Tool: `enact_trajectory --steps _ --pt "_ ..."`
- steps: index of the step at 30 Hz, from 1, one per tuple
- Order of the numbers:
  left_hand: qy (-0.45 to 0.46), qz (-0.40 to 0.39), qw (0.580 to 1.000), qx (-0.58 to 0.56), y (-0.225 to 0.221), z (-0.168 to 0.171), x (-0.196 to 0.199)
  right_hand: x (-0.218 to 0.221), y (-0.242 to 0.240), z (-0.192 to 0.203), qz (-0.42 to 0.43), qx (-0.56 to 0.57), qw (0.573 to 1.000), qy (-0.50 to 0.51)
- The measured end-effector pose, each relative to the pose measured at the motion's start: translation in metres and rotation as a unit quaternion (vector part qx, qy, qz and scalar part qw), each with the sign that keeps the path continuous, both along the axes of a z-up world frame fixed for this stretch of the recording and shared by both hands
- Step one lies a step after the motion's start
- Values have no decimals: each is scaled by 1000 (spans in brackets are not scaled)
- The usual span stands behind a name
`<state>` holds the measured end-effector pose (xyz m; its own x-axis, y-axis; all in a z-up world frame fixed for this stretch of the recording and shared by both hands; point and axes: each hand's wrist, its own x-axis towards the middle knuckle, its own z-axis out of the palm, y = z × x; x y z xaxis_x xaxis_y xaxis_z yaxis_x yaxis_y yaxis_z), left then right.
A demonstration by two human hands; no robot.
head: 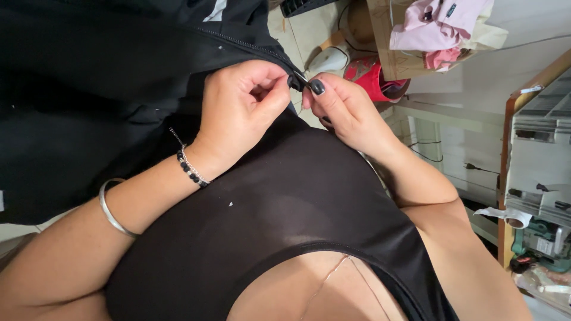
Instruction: Using thread snips to remove loose threads and finish a black garment
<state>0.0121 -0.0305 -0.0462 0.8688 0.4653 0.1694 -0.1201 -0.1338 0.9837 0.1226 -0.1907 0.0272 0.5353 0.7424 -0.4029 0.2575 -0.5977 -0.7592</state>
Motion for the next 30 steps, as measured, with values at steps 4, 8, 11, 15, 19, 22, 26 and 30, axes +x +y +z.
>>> enact_trajectory --steps 4,8,11,15,19,22,26,30 --pt "10 0 1000 -11 -1 1 0 2 -2 -5 -11 13 1000 26" --pt "10 -8 1000 -14 0 2 -1 2 -1 -8 -8 15 1000 18" --pt "20 -12 999 -23 0 0 -1 7 -6 -18 -1 50 998 45" --pt "16 -23 999 -24 3 3 -2 18 -16 -23 -17 63 992 106" --pt "49 -17 998 -41 3 2 -5 36 -26 -30 50 124 991 -26" --pt "65 -23 997 -47 1 6 -5 21 -9 -26 -1 157 979 -131" --pt "61 -17 998 -25 2 5 -5 13 9 -28 26 177 959 -219" --pt "59 -19 998 -19 2 2 -5 9 12 -26 41 170 955 -241"
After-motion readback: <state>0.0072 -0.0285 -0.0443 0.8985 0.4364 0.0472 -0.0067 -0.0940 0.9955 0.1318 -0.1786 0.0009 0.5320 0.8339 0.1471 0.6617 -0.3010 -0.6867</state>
